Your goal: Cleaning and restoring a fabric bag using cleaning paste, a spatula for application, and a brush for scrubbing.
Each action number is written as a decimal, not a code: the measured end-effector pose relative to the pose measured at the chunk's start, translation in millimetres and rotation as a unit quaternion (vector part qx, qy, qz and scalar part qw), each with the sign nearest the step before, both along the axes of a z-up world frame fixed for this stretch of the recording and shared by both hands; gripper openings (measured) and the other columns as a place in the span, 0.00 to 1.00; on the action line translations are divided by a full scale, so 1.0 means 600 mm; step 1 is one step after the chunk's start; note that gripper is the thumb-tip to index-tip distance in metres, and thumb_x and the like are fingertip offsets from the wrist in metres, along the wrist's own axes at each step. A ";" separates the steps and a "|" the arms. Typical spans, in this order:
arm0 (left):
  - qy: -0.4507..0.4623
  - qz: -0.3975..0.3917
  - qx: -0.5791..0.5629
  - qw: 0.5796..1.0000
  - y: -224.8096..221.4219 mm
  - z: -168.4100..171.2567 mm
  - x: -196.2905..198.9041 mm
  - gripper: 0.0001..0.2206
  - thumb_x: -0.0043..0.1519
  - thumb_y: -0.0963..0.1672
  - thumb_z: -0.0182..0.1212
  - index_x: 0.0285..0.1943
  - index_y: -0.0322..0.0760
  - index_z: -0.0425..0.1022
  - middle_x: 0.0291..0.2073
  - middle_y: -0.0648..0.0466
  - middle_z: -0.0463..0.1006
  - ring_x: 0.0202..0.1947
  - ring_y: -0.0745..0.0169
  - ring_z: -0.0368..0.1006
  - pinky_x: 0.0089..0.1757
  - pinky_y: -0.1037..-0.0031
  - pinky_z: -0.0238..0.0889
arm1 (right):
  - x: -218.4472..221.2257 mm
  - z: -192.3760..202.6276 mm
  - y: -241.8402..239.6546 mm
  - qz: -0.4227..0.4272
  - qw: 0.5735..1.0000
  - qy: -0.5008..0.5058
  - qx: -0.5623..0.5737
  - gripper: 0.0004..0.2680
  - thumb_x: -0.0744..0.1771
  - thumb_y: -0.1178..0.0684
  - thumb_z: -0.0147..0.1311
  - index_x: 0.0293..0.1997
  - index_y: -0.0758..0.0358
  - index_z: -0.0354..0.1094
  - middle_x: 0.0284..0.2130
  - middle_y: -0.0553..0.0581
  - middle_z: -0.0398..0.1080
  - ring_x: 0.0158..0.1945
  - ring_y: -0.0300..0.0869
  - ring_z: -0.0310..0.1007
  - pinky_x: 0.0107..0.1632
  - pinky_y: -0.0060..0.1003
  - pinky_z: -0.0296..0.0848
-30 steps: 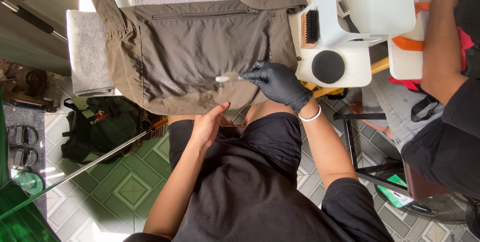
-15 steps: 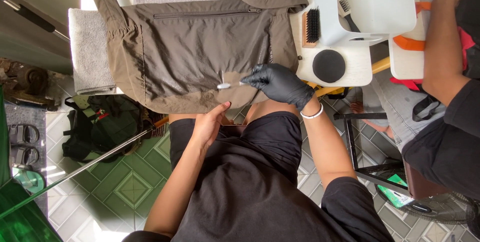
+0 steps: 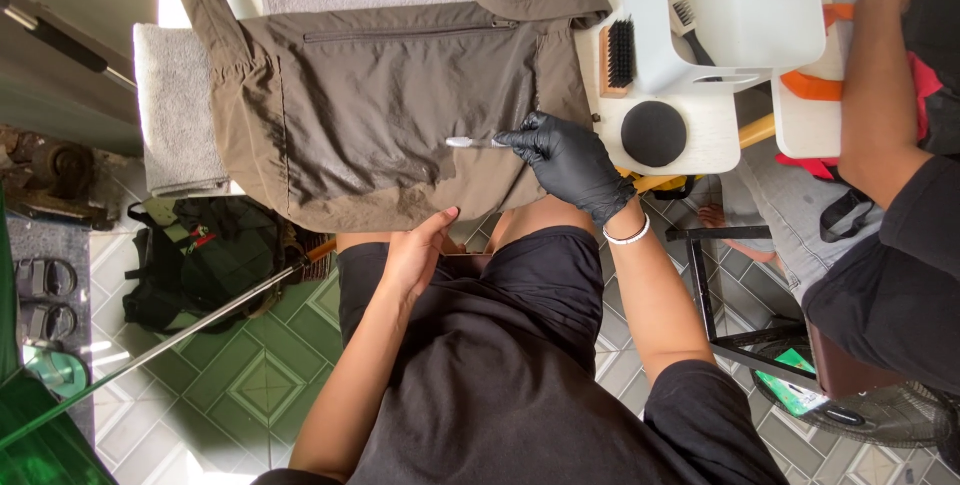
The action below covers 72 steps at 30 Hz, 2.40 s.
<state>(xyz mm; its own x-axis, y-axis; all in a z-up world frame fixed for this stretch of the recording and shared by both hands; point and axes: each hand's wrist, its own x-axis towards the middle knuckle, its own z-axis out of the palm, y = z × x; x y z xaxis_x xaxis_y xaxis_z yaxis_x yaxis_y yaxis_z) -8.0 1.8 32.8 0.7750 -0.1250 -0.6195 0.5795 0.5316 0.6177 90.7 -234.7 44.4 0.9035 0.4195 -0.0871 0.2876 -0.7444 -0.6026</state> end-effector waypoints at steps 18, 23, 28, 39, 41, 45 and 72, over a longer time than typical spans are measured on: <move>0.006 -0.012 0.020 1.000 -0.002 -0.032 -0.001 0.29 0.60 0.41 0.70 0.61 0.03 0.61 0.66 0.13 0.49 0.72 0.27 0.42 0.69 0.48 0.40 | -0.006 0.013 -0.010 -0.044 0.997 0.034 -0.054 0.07 0.71 0.49 0.53 0.51 0.40 0.76 0.43 0.46 0.76 0.49 0.46 0.76 0.55 0.48 0.74; 0.009 -0.011 0.023 1.000 -0.003 -0.018 -0.007 0.28 0.61 0.40 0.69 0.60 0.03 0.62 0.65 0.12 0.51 0.72 0.27 0.40 0.69 0.46 0.39 | -0.016 0.016 -0.005 -0.031 0.997 0.060 -0.032 0.06 0.69 0.52 0.54 0.48 0.45 0.78 0.42 0.51 0.78 0.48 0.51 0.77 0.54 0.52 0.74; -0.001 0.009 0.009 1.000 -0.001 -0.126 -0.013 0.35 0.60 0.39 0.69 0.73 0.16 0.53 0.72 0.23 0.46 0.73 0.27 0.40 0.68 0.47 0.40 | -0.020 0.041 -0.001 -0.012 0.994 0.103 -0.020 0.08 0.69 0.55 0.55 0.49 0.47 0.78 0.44 0.53 0.78 0.51 0.53 0.77 0.56 0.51 0.74; 0.011 -0.001 -0.003 1.000 -0.005 -0.051 0.000 0.37 0.60 0.39 0.69 0.71 0.06 0.48 0.70 0.14 0.38 0.73 0.27 0.38 0.69 0.44 0.35 | -0.020 0.049 0.000 -0.016 0.995 0.092 -0.029 0.08 0.69 0.55 0.54 0.50 0.47 0.78 0.43 0.54 0.78 0.50 0.54 0.77 0.55 0.52 0.74; 0.009 -0.003 0.001 1.000 -0.003 -0.046 -0.010 0.37 0.61 0.40 0.69 0.71 0.08 0.49 0.70 0.15 0.39 0.73 0.26 0.38 0.69 0.45 0.34 | -0.015 0.030 -0.007 -0.031 0.997 0.060 -0.048 0.08 0.70 0.51 0.54 0.51 0.42 0.77 0.43 0.50 0.77 0.49 0.50 0.76 0.55 0.48 0.74; 0.003 -0.015 0.010 1.000 -0.001 -0.100 -0.007 0.35 0.62 0.40 0.68 0.71 0.09 0.50 0.70 0.15 0.41 0.73 0.24 0.36 0.69 0.45 0.34 | -0.015 0.035 0.007 -0.010 0.997 0.072 -0.034 0.07 0.69 0.53 0.55 0.49 0.46 0.78 0.43 0.52 0.78 0.49 0.52 0.77 0.53 0.51 0.75; -0.047 -0.064 0.087 0.993 0.006 -0.257 -0.008 0.16 0.63 0.45 0.69 0.29 0.26 0.74 0.11 0.48 0.70 0.03 0.69 0.58 0.13 0.78 0.57 | 0.001 0.024 0.021 -0.028 0.999 0.007 -0.017 0.06 0.69 0.52 0.57 0.49 0.46 0.78 0.43 0.53 0.77 0.51 0.50 0.76 0.54 0.46 0.75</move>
<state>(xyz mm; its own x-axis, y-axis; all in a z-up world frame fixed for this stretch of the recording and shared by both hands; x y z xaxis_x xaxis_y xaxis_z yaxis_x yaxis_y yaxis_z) -12.9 5.2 -121.3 0.8147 -0.1238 -0.5665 0.5715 0.3370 0.7482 91.1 -222.3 58.5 0.9243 0.3645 -0.1131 0.2365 -0.7797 -0.5798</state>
